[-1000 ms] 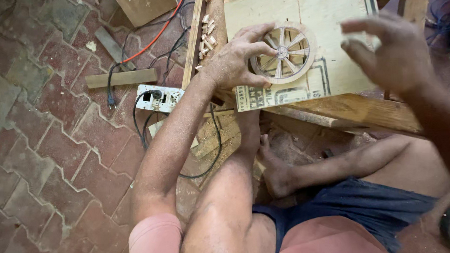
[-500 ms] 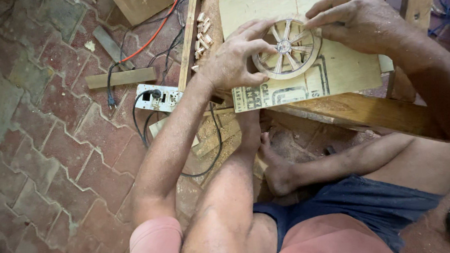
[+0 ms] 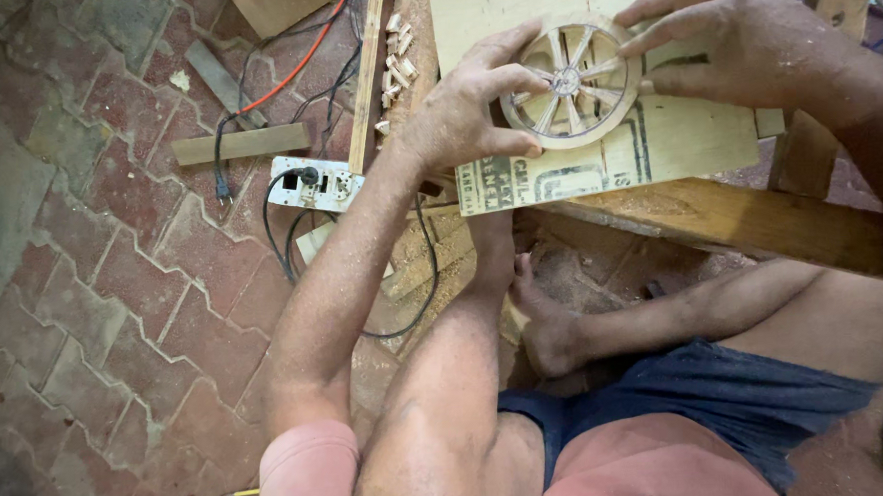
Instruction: The person sits on the floor and assembles a small spoked wooden wheel, pressing the spokes into the hub and rim by hand and rotating the wheel to seat each joint. They turn the wheel over, fit it against a plywood board, and press the components together to tighten the assembly.
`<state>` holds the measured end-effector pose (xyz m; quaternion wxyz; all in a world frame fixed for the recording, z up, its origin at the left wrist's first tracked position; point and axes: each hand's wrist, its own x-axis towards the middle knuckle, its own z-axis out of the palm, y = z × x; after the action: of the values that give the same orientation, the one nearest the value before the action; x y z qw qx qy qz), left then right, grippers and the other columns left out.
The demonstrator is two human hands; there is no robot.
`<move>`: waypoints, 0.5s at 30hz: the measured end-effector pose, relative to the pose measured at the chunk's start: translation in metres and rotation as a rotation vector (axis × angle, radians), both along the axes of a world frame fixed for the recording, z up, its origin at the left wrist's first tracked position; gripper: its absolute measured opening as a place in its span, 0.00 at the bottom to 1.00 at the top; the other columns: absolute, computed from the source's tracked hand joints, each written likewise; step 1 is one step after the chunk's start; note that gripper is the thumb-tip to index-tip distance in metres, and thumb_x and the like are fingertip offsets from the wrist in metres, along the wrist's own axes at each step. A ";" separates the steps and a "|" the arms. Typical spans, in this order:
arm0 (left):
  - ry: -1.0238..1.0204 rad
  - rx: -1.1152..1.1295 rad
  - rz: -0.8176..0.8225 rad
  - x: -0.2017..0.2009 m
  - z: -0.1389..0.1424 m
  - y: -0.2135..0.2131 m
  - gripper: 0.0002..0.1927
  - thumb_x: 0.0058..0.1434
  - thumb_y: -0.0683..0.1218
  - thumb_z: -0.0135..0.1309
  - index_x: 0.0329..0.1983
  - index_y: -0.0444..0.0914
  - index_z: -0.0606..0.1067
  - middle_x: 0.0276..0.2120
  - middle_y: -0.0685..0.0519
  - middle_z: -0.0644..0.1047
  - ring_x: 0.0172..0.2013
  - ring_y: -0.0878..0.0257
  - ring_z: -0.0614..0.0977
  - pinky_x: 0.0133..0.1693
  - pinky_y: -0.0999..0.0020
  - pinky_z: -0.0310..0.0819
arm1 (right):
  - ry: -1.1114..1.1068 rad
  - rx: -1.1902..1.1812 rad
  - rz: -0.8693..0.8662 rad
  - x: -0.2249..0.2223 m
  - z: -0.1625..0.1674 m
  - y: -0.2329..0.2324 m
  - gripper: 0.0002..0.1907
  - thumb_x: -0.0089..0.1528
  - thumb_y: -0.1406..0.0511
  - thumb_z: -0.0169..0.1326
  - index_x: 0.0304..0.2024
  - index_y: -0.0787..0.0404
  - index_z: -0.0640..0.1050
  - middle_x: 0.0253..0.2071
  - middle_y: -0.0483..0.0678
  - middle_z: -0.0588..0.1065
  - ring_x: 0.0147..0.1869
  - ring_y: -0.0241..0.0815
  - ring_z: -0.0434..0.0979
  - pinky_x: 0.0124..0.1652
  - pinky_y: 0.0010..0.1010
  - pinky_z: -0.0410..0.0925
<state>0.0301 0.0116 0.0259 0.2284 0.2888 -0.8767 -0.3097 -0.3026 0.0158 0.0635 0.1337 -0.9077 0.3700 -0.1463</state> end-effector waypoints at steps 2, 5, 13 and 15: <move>0.038 0.016 -0.056 -0.002 0.000 -0.009 0.33 0.46 0.48 0.81 0.55 0.41 0.80 0.74 0.39 0.59 0.74 0.44 0.62 0.73 0.57 0.61 | 0.027 -0.089 0.015 -0.001 0.002 0.003 0.19 0.53 0.59 0.67 0.46 0.52 0.85 0.65 0.46 0.75 0.69 0.48 0.71 0.66 0.43 0.63; 0.053 0.049 -0.100 -0.005 -0.003 -0.018 0.33 0.45 0.45 0.81 0.56 0.41 0.80 0.75 0.40 0.59 0.75 0.45 0.62 0.73 0.58 0.62 | -0.008 -0.055 0.009 0.000 0.003 0.007 0.19 0.51 0.57 0.68 0.45 0.53 0.85 0.68 0.48 0.73 0.72 0.50 0.68 0.67 0.43 0.61; 0.035 0.042 -0.101 -0.007 -0.019 -0.025 0.36 0.49 0.41 0.79 0.63 0.45 0.79 0.76 0.41 0.56 0.76 0.47 0.61 0.74 0.60 0.63 | -0.012 -0.048 -0.044 -0.003 0.004 0.011 0.19 0.49 0.57 0.70 0.41 0.54 0.85 0.65 0.48 0.73 0.71 0.49 0.69 0.66 0.43 0.64; 0.030 0.024 -0.103 -0.008 -0.022 -0.026 0.37 0.50 0.42 0.78 0.65 0.46 0.78 0.76 0.42 0.56 0.75 0.46 0.60 0.73 0.60 0.64 | 0.010 -0.059 -0.070 -0.003 0.004 0.015 0.18 0.49 0.57 0.70 0.40 0.55 0.85 0.66 0.48 0.73 0.71 0.49 0.69 0.65 0.44 0.65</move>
<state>0.0216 -0.0147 0.0034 0.2216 0.2415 -0.8830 -0.3359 -0.3057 0.0304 0.0679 0.0997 -0.8984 0.3977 -0.1572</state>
